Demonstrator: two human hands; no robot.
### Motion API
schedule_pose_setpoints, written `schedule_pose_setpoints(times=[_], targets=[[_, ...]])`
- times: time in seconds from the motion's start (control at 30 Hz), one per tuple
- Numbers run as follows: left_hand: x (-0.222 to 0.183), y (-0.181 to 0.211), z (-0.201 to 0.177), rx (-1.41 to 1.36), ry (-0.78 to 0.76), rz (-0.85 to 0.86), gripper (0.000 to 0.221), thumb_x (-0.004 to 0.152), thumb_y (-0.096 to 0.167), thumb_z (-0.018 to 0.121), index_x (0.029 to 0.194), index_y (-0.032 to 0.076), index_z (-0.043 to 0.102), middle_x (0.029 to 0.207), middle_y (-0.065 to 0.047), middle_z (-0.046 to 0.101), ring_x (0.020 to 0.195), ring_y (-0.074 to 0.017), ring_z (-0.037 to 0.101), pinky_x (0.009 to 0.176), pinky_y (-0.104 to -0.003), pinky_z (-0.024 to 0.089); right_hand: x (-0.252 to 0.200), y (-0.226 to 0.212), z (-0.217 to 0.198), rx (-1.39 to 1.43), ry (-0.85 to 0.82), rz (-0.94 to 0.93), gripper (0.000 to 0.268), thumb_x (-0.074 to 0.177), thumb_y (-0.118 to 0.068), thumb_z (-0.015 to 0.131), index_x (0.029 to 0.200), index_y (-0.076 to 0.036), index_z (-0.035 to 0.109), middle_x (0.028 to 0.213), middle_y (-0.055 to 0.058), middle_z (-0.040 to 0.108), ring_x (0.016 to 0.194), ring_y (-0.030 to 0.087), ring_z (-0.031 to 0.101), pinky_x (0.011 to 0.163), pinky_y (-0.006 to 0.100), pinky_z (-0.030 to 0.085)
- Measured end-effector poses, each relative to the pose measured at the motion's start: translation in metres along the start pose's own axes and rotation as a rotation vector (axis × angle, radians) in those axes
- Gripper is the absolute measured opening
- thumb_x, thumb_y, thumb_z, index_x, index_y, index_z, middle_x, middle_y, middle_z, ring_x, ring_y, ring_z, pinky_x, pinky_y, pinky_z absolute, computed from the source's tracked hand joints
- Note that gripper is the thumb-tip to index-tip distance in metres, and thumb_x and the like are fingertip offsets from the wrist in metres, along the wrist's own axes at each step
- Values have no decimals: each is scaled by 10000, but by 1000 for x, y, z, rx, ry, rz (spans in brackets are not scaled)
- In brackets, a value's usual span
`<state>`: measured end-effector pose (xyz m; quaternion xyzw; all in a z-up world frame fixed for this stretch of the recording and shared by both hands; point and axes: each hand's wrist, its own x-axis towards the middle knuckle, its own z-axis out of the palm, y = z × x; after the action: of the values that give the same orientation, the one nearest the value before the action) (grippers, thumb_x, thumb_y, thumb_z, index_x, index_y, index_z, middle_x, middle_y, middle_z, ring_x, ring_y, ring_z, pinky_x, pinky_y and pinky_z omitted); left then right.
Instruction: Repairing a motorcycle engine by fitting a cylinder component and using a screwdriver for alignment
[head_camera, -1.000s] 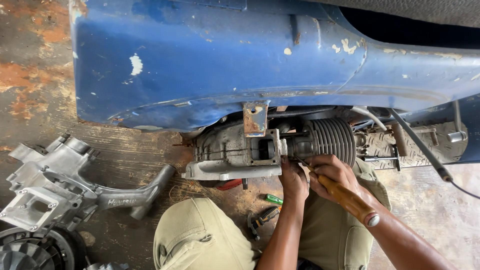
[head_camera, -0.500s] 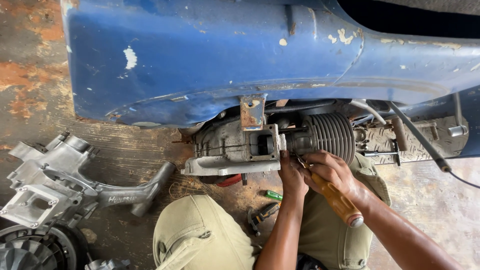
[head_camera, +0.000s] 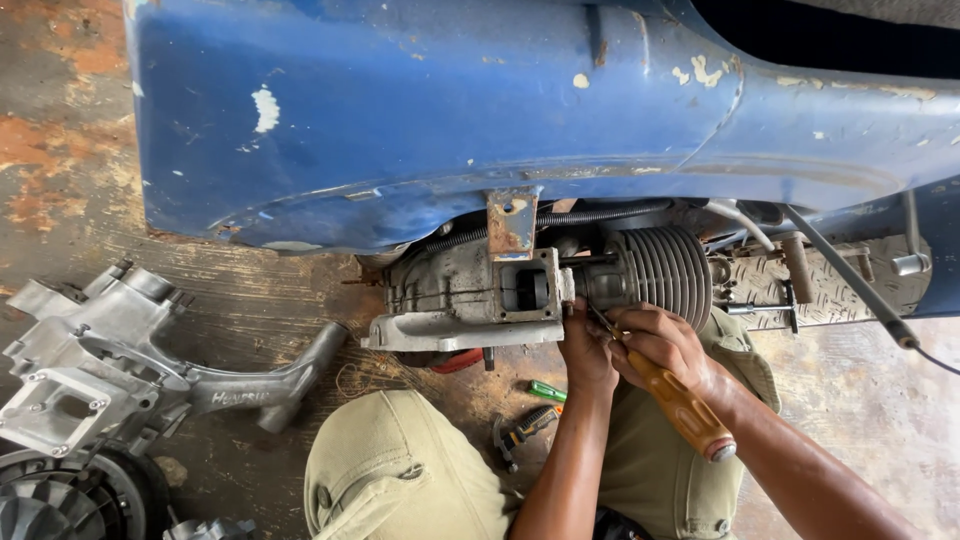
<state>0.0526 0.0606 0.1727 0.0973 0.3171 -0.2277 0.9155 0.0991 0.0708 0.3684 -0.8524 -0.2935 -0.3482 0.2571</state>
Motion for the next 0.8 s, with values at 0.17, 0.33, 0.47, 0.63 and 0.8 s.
schedule_pose_setpoints(times=[0.17, 0.33, 0.47, 0.63, 0.8], targets=[[11, -15, -15, 47, 27, 35, 221, 1002, 318, 635, 1132, 145, 681, 1112, -92, 735, 1070, -193, 666, 1067, -367, 445, 1, -1, 0, 13, -12, -1, 162, 827, 62, 737, 930, 66, 611, 801, 276, 667, 543, 369, 648, 483, 467, 561], [-11, 10, 21, 49, 7, 74, 307, 1006, 324, 628, 1219, 109, 675, 1218, -115, 711, 1160, -231, 633, 1121, -422, 395, -22, -1, -7, 5, 20, 99, 171, 827, 29, 753, 917, 32, 608, 816, 260, 680, 550, 355, 663, 481, 430, 561], [-13, 15, 17, -3, 114, 7, 212, 959, 303, 686, 1121, 165, 699, 1007, 63, 674, 971, -105, 645, 949, -223, 455, -33, 1, -12, -34, 7, 200, 193, 825, -41, 778, 883, -19, 596, 854, 226, 700, 578, 372, 694, 452, 419, 549], [-51, 37, 72, -64, 165, 53, 166, 906, 228, 755, 1025, 146, 674, 945, -13, 680, 891, -159, 604, 913, -313, 469, -30, -7, -13, 8, 92, 238, 168, 865, -26, 740, 928, -12, 585, 866, 209, 696, 640, 348, 719, 499, 396, 572], [-56, 54, 81, -35, 146, 40, 110, 903, 186, 758, 929, 120, 674, 871, -23, 678, 832, -170, 597, 875, -336, 488, -12, -12, -11, -22, 49, 191, 193, 846, -17, 755, 953, -8, 595, 873, 217, 692, 621, 353, 704, 501, 405, 572]])
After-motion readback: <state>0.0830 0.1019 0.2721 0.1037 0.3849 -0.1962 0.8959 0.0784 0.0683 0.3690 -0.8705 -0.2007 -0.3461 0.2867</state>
